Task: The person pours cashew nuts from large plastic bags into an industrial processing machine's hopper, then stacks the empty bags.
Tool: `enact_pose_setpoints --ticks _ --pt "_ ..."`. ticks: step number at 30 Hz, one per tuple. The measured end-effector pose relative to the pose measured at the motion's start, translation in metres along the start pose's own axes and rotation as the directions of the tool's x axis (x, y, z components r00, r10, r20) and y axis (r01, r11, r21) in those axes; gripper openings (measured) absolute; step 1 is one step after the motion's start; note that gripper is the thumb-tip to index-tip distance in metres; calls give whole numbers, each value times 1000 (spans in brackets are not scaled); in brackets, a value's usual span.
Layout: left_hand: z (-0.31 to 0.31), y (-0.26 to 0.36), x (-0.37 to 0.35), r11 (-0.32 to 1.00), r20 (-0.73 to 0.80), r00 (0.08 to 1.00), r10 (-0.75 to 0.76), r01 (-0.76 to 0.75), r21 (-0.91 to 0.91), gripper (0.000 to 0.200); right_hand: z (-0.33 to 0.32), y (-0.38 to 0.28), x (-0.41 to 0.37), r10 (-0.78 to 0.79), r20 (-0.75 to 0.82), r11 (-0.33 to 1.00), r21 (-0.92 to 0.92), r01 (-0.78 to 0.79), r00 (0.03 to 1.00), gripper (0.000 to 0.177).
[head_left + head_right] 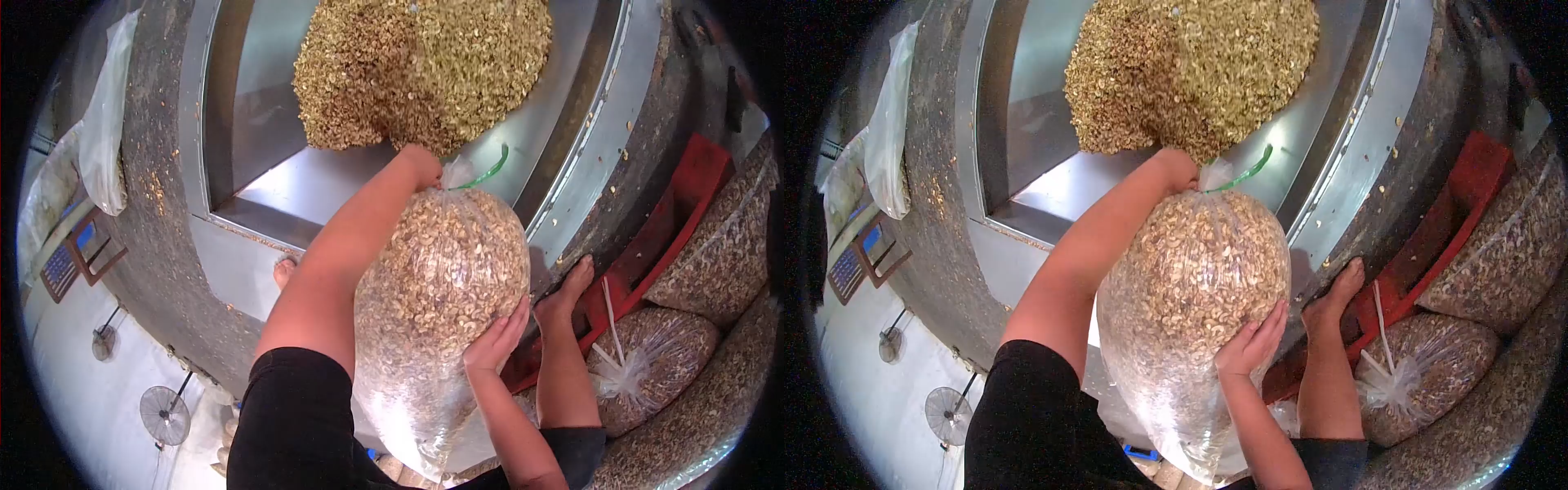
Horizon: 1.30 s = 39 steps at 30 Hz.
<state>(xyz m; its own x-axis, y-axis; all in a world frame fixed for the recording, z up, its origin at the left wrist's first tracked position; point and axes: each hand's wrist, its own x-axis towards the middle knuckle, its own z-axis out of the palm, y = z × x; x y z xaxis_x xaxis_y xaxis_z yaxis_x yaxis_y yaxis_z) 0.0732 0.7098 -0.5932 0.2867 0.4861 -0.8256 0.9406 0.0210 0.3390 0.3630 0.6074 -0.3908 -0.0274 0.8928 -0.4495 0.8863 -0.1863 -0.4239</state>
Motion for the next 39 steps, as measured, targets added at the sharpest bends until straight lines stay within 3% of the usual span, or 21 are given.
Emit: enact_pose_setpoints --ticks 6,9,11,13,15,17,19,21,24,26,29,31,33,39 --pt "0 -18 26 989 124 986 113 -100 -104 34 0 0 5 -8 15 1000 -5 8 1000 63" --pt "3 -9 15 996 64 994 91 -89 -21 35 2 -7 6 5 -3 999 47 -5 1000 64" --pt "-8 -17 9 995 42 997 70 -67 -70 35 2 -5 9 -7 2 1000 14 7 1000 64" --pt "-14 -19 11 993 96 992 78 -69 -96 34 3 -3 15 1 -1 1000 5 -1 1000 64" --pt "18 -11 17 988 137 986 94 -76 -132 37 2 0 9 3 20 1000 -14 -3 1000 64" --pt "20 -12 5 973 58 998 4 10 -229 41 2 -1 8 3 11 1000 21 -4 1000 64" --pt "14 -21 0 979 -44 998 36 -44 -201 41 2 -3 10 -16 -6 1000 4 16 1000 63" --pt "4 -23 18 988 61 990 124 -118 -102 37 4 -2 13 -10 -39 1000 -10 9 999 63" --pt "-5 -17 29 982 193 970 147 -119 -147 34 4 7 7 8 7 1000 -28 -8 1000 64" --pt "2 -11 22 981 117 980 163 -149 -123 33 2 4 8 21 22 1000 -20 -20 1000 64" --pt "2 -13 5 982 86 992 95 -79 -169 32 4 -3 10 3 8 1000 17 -4 1000 64" --pt "-17 -25 5 983 24 992 128 -123 -137 31 5 -1 12 -11 -1 1000 7 11 1000 64" --pt "-16 -28 11 999 61 998 15 -12 -48 34 3 5 7 6 25 1000 -21 -5 1000 64" --pt "-8 -20 5 992 110 989 -95 104 -77 35 3 -2 9 28 14 999 20 -28 1000 64"
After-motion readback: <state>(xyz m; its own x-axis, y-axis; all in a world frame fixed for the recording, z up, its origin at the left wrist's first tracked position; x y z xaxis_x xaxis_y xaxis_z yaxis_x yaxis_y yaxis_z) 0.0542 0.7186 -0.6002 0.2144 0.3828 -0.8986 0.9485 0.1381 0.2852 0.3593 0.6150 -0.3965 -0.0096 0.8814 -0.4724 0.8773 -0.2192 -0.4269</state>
